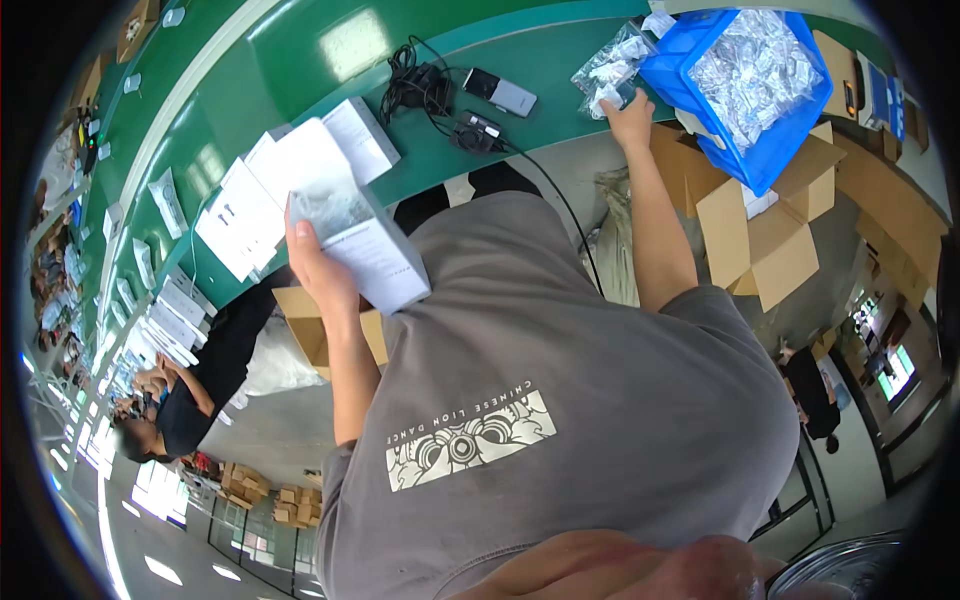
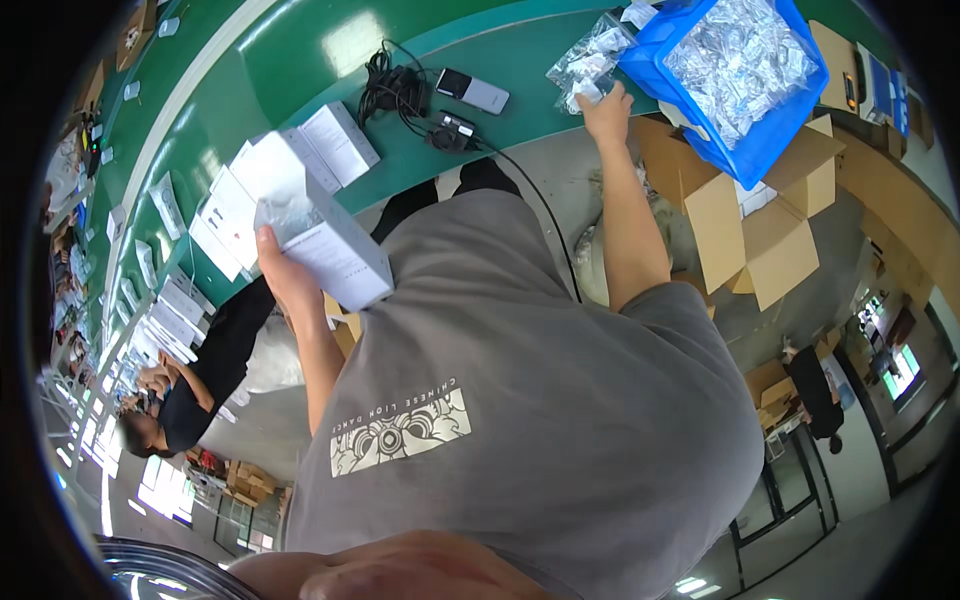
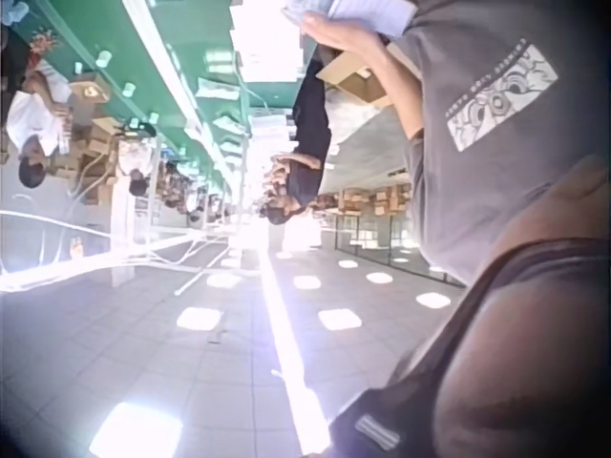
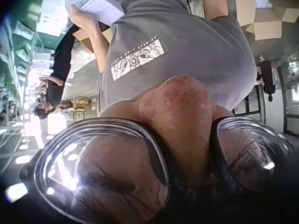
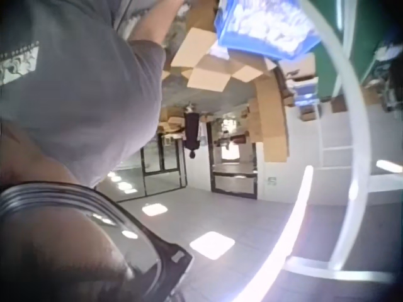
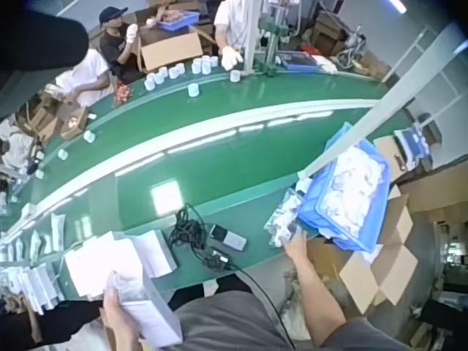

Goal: Packaging items from plastic bags into small white cardboard boxes at an assembly line.

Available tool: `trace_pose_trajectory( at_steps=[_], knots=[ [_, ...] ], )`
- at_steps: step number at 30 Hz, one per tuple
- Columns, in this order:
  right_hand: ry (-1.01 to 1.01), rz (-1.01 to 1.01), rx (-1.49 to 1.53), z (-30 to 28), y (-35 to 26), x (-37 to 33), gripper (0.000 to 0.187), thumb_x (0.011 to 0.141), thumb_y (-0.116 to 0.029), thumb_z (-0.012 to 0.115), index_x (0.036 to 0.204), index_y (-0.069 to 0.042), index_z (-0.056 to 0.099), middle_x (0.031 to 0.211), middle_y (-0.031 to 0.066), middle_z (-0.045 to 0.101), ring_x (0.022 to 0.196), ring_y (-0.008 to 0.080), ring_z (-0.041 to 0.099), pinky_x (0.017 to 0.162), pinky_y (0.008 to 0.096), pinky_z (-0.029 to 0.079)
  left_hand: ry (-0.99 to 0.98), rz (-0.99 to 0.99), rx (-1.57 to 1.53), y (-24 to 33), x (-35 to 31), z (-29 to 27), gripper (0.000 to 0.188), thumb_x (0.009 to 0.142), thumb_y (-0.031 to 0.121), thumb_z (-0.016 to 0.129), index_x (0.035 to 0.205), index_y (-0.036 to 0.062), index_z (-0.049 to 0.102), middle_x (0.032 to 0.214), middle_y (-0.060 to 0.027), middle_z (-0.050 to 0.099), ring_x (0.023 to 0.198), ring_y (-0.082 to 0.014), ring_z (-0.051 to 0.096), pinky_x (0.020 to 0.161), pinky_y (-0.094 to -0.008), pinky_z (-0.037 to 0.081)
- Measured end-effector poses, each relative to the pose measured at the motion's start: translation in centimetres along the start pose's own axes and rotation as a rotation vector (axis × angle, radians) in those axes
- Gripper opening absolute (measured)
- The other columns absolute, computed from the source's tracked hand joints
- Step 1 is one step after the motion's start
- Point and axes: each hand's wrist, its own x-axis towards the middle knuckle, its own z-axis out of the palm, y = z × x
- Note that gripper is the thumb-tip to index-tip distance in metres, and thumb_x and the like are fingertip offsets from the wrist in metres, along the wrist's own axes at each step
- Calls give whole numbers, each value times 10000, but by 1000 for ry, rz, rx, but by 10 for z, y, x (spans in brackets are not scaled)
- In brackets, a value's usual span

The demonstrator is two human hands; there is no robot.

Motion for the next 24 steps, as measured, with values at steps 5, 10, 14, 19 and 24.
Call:
trace_pose_trajectory(
  at_steps=[5,10,14,19,24],
  knots=[
    [-22,-176,110,29,38,0,401,783,-284,817,1036,-19,654,1055,200,651,1019,357,621,874,424,490,-63,62,80,-10,6,17,534,1034,305,400,1398,-77,485,1327,-164,587,1221,-240,552,1073,-343,380],
    [-350,-162,845,-65,-30,-3,241,890,-107,757,1067,8,641,962,118,706,823,170,688,703,303,573,-133,103,266,-1,-5,35,575,1049,337,425,1426,-97,439,1335,-217,585,1268,-261,524,1099,-318,350],
    [-531,-453,1229,-189,-228,-104,230,877,12,723,1080,33,616,988,115,701,828,170,678,762,304,582,-138,196,228,14,-15,50,533,1055,324,414,1394,-84,469,1240,-197,624,1160,-239,564,1034,-329,397],
    [-772,-1007,551,-201,-308,-159,194,872,-51,727,1037,21,656,940,65,705,803,144,654,690,302,516,-221,288,61,22,-28,48,492,1059,295,413,1383,-70,476,1180,-174,639,1109,-215,573,974,-332,435],
    [-888,-1442,-191,-197,-319,-182,288,928,-167,662,1130,36,635,956,98,681,919,231,630,804,358,488,-224,284,-21,15,-38,34,488,1063,284,413,1409,-58,447,1197,-174,635,1107,-215,583,957,-329,451]
  ],
)
